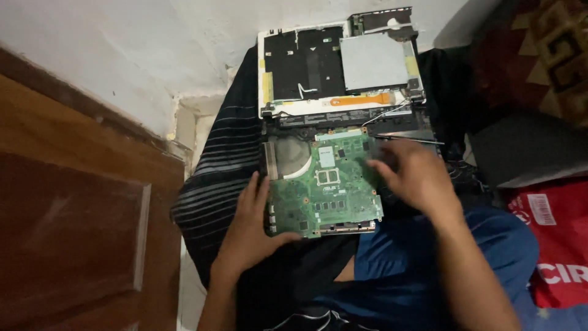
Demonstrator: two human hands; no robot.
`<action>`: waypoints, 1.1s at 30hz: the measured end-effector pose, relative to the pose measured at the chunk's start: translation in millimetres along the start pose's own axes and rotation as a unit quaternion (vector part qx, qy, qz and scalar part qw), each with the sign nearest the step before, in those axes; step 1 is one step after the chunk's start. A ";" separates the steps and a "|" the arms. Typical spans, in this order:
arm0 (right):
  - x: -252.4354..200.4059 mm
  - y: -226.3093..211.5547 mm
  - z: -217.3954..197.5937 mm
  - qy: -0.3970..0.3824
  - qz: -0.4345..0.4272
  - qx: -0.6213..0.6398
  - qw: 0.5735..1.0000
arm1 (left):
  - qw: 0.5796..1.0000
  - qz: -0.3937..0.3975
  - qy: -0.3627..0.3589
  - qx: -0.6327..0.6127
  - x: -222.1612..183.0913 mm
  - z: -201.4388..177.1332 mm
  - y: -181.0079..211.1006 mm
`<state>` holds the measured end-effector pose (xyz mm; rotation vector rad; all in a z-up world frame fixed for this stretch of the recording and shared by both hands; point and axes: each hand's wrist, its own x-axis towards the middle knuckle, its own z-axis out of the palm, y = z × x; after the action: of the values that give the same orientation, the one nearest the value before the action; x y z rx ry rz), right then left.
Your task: Removing internal components including the motherboard and shielding from a laptop chassis.
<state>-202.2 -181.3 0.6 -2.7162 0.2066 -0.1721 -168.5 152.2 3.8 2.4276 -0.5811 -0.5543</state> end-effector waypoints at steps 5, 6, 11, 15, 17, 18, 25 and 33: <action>-2.7 -26.7 10.8 -0.082 0.051 -0.031 0.995 | 0.977 -0.090 0.105 -0.162 -6.9 36.2 -29.9; -2.8 -27.8 11.2 -0.072 0.060 -0.005 0.996 | 0.969 -0.087 0.125 -0.193 -6.8 43.8 -32.6; 3.7 -28.5 13.1 -0.092 0.135 0.061 0.985 | 0.958 -0.147 0.094 -0.228 -8.0 54.5 -16.2; 5.9 -19.1 21.9 -0.073 0.190 0.183 0.962 | 0.956 -0.124 0.085 -0.250 -8.4 58.4 -13.5; 6.6 -17.5 24.0 -0.089 0.200 0.194 0.956 | 0.953 -0.127 0.077 -0.266 -7.6 58.7 -15.6; 7.1 -14.5 28.1 -0.079 0.210 0.215 0.950 | 0.951 -0.118 0.086 -0.272 -6.6 60.4 -17.7; 6.7 9.7 50.3 -0.035 0.188 0.369 0.910 | 0.935 -0.109 0.102 -0.322 -6.8 57.5 -15.4; 10.3 -9.5 41.7 -0.070 0.276 0.457 0.843 | 0.927 -0.129 0.082 -0.342 -6.2 52.5 -13.3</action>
<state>-184.6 -158.3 -32.5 -1.6218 0.6580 0.0874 -196.3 142.5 -42.1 1.8534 0.0229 -0.5389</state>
